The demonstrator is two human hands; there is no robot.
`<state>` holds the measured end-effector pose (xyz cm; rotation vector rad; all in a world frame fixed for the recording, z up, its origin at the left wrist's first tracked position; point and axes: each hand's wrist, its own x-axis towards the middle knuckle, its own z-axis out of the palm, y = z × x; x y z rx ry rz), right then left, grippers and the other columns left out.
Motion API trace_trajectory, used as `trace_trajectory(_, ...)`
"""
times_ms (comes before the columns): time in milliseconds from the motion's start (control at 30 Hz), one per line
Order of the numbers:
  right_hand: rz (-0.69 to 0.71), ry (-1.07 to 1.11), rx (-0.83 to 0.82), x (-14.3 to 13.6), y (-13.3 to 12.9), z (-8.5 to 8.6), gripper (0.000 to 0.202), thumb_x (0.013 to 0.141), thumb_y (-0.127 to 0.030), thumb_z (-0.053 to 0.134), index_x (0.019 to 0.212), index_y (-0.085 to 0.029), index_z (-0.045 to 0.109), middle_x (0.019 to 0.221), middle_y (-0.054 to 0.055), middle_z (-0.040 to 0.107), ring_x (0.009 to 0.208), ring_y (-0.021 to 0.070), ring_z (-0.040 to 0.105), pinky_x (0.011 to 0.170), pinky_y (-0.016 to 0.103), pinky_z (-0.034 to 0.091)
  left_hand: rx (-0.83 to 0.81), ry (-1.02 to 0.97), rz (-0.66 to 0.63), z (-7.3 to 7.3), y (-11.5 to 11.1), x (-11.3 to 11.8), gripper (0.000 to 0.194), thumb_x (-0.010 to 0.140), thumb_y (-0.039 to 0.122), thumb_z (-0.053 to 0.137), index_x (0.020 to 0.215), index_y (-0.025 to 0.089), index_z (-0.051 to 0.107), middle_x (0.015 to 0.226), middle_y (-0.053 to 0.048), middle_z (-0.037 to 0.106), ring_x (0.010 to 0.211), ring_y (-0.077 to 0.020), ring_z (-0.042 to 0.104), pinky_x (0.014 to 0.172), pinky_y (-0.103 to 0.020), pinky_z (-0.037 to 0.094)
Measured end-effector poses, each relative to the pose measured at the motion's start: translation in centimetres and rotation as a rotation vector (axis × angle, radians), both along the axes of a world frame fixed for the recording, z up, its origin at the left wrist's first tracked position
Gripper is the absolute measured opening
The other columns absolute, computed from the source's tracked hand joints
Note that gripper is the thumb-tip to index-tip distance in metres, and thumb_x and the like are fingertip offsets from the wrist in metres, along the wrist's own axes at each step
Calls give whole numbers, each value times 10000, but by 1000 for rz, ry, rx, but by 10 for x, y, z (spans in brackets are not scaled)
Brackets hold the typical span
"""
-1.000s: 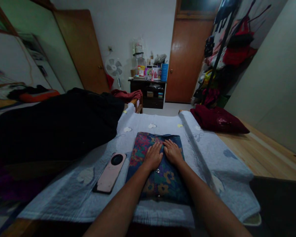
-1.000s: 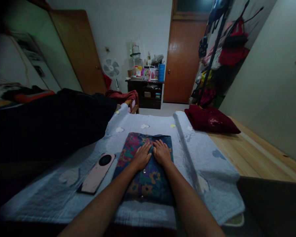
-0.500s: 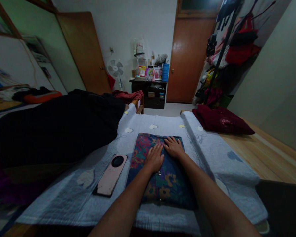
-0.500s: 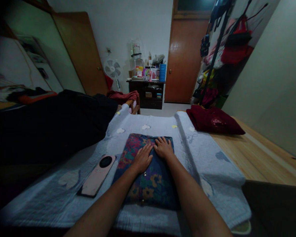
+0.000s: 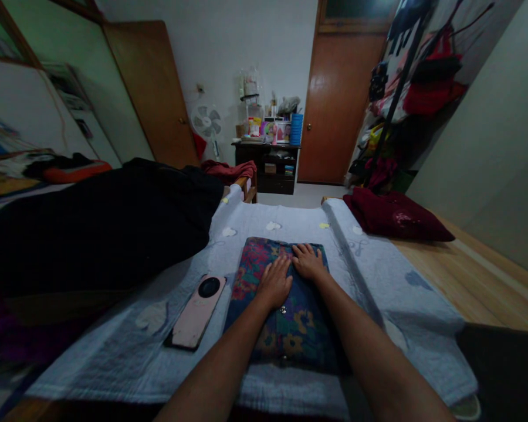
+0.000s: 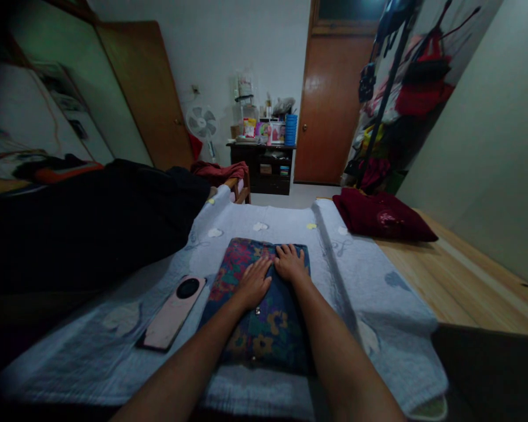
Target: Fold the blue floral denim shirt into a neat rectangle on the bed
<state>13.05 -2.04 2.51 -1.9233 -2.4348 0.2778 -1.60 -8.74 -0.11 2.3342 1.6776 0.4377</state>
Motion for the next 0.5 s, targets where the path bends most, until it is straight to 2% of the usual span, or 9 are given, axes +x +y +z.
trace_trajectory(133, -3, -1, 44, 0, -3, -5, 559, 958, -364, 252, 1503, -256, 306, 1583, 38, 270, 1461, 257, 158, 1129, 592, 142, -40, -13, -13, 3, 5, -3, 564, 951, 324, 369, 1492, 178, 304, 1591, -58, 266, 1469, -198, 206, 1194, -447, 198)
trace_trajectory(233, -17, 4, 55, -2, -4, -6, 558, 955, -358, 251, 1500, -254, 316, 1582, 31, 275, 1462, 253, 155, 1132, 596, 127, -38, -19, -9, 11, 15, -4, 493, 973, 360, 345, 1442, 216, 389, 1549, -47, 362, 1429, -214, 297, 1148, -475, 290)
trace_trajectory(333, -31, -2, 61, -3, -5, -6, 553, 962, -361, 236, 1499, -257, 320, 1583, 32, 273, 1464, 246, 151, 1138, 586, 112, 19, 6, 56, 21, 31, -1, 441, 997, 379, 293, 1368, 229, 477, 1491, -49, 451, 1367, -230, 389, 1099, -477, 358)
trace_trajectory(400, -39, 5, 57, -3, -5, -5, 552, 965, -369, 233, 1498, -258, 323, 1582, 32, 277, 1464, 243, 152, 1140, 580, 112, 48, 44, 72, 23, 43, 3, 435, 999, 353, 297, 1366, 209, 480, 1496, -62, 443, 1380, -223, 369, 1121, -453, 332)
trace_trajectory(500, -46, 27, 56, -3, -5, -6, 554, 962, -372, 246, 1499, -256, 322, 1578, 26, 284, 1464, 240, 154, 1142, 577, 114, 40, 84, 61, 18, 59, 7, 453, 996, 332, 309, 1410, 198, 436, 1533, -61, 388, 1432, -212, 285, 1157, -433, 277)
